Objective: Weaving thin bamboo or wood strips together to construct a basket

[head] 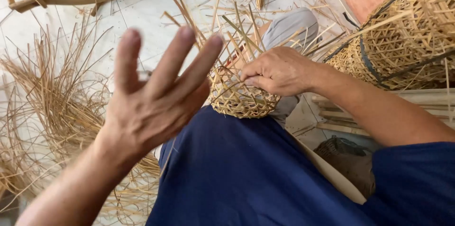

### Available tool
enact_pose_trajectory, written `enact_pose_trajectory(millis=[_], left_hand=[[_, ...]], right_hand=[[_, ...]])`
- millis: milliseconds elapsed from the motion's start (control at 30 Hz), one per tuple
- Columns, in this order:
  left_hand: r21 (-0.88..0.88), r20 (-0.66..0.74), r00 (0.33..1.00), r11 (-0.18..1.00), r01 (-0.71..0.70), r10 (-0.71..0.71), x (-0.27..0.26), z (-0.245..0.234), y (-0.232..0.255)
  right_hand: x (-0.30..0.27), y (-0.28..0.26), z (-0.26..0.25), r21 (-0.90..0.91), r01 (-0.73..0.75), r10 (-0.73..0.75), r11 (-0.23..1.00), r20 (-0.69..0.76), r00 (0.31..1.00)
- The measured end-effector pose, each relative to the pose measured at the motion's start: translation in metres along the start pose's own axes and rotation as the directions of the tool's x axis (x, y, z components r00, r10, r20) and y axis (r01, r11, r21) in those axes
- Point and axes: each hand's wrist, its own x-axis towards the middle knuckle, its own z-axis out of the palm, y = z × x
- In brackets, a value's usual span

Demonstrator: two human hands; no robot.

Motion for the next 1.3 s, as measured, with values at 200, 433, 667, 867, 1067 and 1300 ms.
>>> enact_pose_trajectory(millis=[200, 433, 667, 867, 1067, 1300], left_hand=[[-0.417, 0.089, 0.910, 0.815, 0.402, -0.404, -0.068, 0.017, 0.022], [-0.572, 0.124, 0.823, 0.637, 0.516, -0.555, -0.087, -0.034, 0.057], [-0.478, -0.074, 0.824, 0.745, 0.466, -0.562, -0.107, -0.046, 0.068], [-0.644, -0.111, 0.920, 0.733, 0.221, -0.375, -0.065, -0.068, 0.032], [-0.810, -0.203, 0.909, 0.584, 0.052, -0.364, 0.000, -0.040, 0.015], [-0.994, 0.062, 0.875, 0.046, 0.096, -0.481, 0.036, 0.038, 0.048]], right_hand=[[0.005, 0.004, 0.005, 0.068, 0.085, -0.081, 0.994, -0.058, 0.995], [0.001, -0.001, 0.002, 0.066, 0.106, -0.101, 0.992, -0.081, 0.992], [-0.002, 0.001, 0.002, 0.194, 0.078, -0.069, 0.978, -0.053, 0.996], [-0.002, -0.005, -0.005, 0.115, 0.020, -0.026, 0.993, 0.055, 0.998], [-0.003, -0.029, -0.017, 0.006, -0.058, 0.057, 0.998, 0.100, 0.993], [-0.005, -0.011, -0.008, -0.038, -0.111, 0.114, 0.993, 0.087, 0.990]])
